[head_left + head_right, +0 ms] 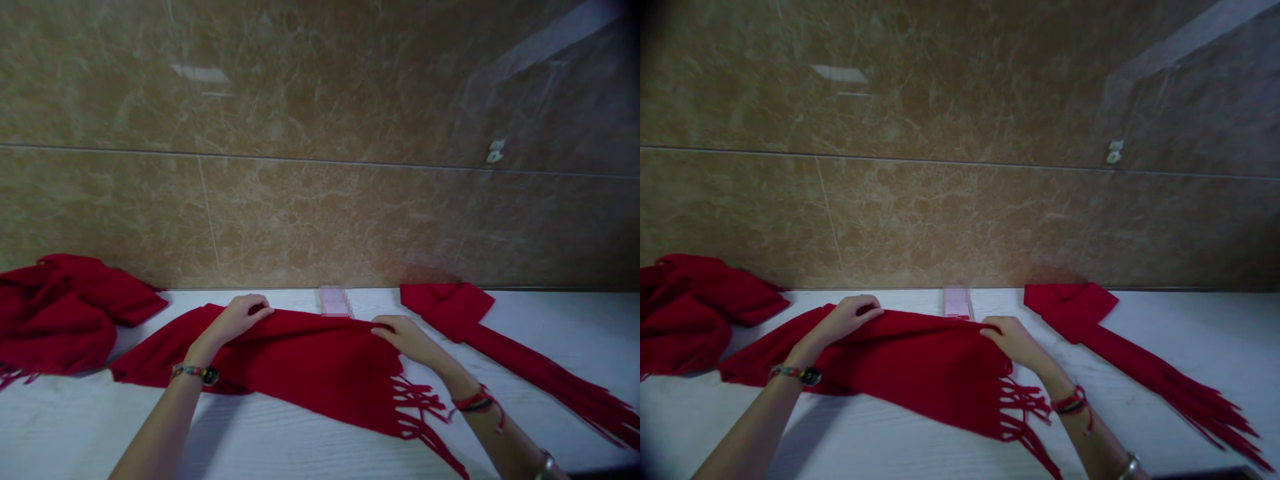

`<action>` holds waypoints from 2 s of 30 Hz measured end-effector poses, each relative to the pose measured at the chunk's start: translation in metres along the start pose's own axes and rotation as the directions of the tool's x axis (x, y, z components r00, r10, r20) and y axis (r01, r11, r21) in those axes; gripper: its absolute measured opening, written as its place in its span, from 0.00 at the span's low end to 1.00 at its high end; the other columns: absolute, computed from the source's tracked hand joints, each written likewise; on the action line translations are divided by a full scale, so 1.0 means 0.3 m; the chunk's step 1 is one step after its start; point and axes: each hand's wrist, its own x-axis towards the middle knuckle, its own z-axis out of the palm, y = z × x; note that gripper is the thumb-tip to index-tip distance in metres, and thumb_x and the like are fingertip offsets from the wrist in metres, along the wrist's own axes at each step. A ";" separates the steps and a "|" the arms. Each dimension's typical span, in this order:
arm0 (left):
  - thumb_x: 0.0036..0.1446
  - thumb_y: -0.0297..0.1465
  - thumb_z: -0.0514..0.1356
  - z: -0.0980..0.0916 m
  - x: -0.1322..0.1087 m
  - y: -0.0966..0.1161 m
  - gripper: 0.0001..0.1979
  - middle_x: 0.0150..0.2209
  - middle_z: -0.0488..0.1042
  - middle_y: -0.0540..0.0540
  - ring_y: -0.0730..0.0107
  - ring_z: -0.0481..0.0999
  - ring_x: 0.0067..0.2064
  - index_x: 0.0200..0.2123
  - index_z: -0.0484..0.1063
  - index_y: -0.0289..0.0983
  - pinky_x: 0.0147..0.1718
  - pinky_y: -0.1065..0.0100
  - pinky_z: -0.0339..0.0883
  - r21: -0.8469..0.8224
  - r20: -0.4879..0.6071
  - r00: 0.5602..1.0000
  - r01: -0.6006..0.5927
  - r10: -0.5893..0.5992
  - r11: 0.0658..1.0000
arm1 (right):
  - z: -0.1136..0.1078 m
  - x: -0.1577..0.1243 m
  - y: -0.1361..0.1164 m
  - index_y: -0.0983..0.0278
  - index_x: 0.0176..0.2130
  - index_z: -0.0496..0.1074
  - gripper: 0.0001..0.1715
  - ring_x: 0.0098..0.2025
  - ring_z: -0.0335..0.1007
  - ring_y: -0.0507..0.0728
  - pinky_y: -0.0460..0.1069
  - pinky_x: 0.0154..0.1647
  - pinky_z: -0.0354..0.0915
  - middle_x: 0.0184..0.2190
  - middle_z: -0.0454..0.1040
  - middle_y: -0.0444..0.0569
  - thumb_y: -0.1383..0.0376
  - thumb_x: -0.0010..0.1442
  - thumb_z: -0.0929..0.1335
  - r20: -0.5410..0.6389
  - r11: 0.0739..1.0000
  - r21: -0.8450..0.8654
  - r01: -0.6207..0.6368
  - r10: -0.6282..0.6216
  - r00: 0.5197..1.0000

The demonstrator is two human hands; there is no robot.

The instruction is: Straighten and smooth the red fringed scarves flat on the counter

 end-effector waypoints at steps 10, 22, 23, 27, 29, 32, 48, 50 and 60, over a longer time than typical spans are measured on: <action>0.58 0.41 0.45 0.110 0.230 0.078 0.19 0.31 0.73 0.47 0.71 0.70 0.31 0.30 0.70 0.36 0.30 0.73 0.58 0.211 0.131 0.991 -0.022 -0.006 0.977 | -0.339 -0.071 0.243 0.67 0.33 0.73 0.20 0.35 0.69 0.56 0.48 0.37 0.62 0.32 0.74 0.49 0.54 0.53 0.62 0.084 0.989 -0.029 -0.148 0.150 0.985; 0.60 0.33 0.46 0.261 0.208 -0.051 0.15 0.38 0.72 0.40 0.63 0.71 0.41 0.36 0.71 0.34 0.39 0.66 0.62 0.471 0.127 0.983 0.055 -0.130 0.880 | 0.064 0.046 0.261 0.68 0.49 0.66 0.22 0.59 0.46 0.66 0.61 0.55 0.48 0.56 0.56 0.62 0.73 0.54 0.60 -0.308 0.862 -0.424 -0.277 0.151 0.939; 0.60 0.33 0.46 0.261 0.200 -0.025 0.15 0.43 0.70 0.39 0.62 0.69 0.44 0.40 0.70 0.34 0.43 0.64 0.61 0.477 0.103 0.990 0.038 -0.100 0.878 | 0.087 0.031 0.247 0.68 0.51 0.64 0.22 0.60 0.42 0.65 0.61 0.57 0.46 0.58 0.53 0.61 0.71 0.56 0.61 -0.316 0.878 -0.429 -0.213 0.075 0.946; 0.59 0.39 0.48 0.309 0.110 0.093 0.19 0.57 0.57 0.39 0.57 0.57 0.57 0.52 0.62 0.39 0.52 0.57 0.54 0.421 0.063 0.990 -0.138 0.123 0.897 | 0.143 -0.044 0.201 0.62 0.58 0.54 0.30 0.62 0.36 0.62 0.60 0.57 0.47 0.61 0.47 0.54 0.56 0.59 0.60 -0.110 0.937 -0.348 0.009 -0.051 0.993; 0.59 0.43 0.47 0.341 0.042 0.134 0.24 0.60 0.52 0.41 0.57 0.52 0.59 0.56 0.56 0.41 0.54 0.55 0.52 0.349 0.146 0.975 -0.207 0.165 0.914 | 0.146 -0.074 0.186 0.61 0.59 0.51 0.31 0.62 0.38 0.61 0.60 0.58 0.45 0.61 0.48 0.53 0.52 0.60 0.57 0.023 0.949 -0.314 0.018 -0.011 1.000; 0.59 0.47 0.43 0.360 -0.038 0.158 0.27 0.61 0.49 0.43 0.56 0.49 0.61 0.59 0.49 0.44 0.55 0.50 0.49 0.282 0.319 0.939 -0.220 0.126 0.934 | 0.135 -0.099 0.172 0.62 0.59 0.52 0.31 0.62 0.40 0.61 0.61 0.59 0.42 0.60 0.50 0.53 0.51 0.61 0.53 0.106 0.943 -0.332 -0.011 0.049 0.993; 0.58 0.49 0.41 0.312 -0.058 0.213 0.28 0.62 0.42 0.46 0.56 0.42 0.62 0.60 0.45 0.47 0.56 0.49 0.44 0.240 0.429 0.902 -0.062 -0.049 0.969 | 0.100 -0.153 0.093 0.60 0.61 0.46 0.35 0.62 0.34 0.64 0.66 0.57 0.39 0.62 0.44 0.52 0.47 0.60 0.53 0.095 0.958 -0.282 -0.050 0.080 0.992; 0.58 0.47 0.42 0.343 -0.045 0.212 0.28 0.62 0.44 0.45 0.57 0.43 0.62 0.60 0.47 0.46 0.56 0.50 0.45 0.267 0.337 0.940 -0.048 -0.046 0.963 | 0.108 -0.148 0.077 0.59 0.61 0.46 0.36 0.62 0.34 0.64 0.65 0.57 0.38 0.62 0.44 0.52 0.47 0.59 0.54 0.111 0.960 -0.277 -0.041 0.074 0.991; 0.58 0.46 0.42 0.387 -0.091 0.198 0.27 0.61 0.48 0.45 0.56 0.45 0.62 0.59 0.50 0.46 0.56 0.50 0.44 0.317 0.332 0.943 -0.077 -0.035 0.945 | 0.125 -0.214 0.060 0.58 0.60 0.48 0.32 0.62 0.39 0.62 0.63 0.58 0.39 0.61 0.48 0.51 0.50 0.61 0.53 0.134 0.948 -0.317 -0.026 0.071 0.988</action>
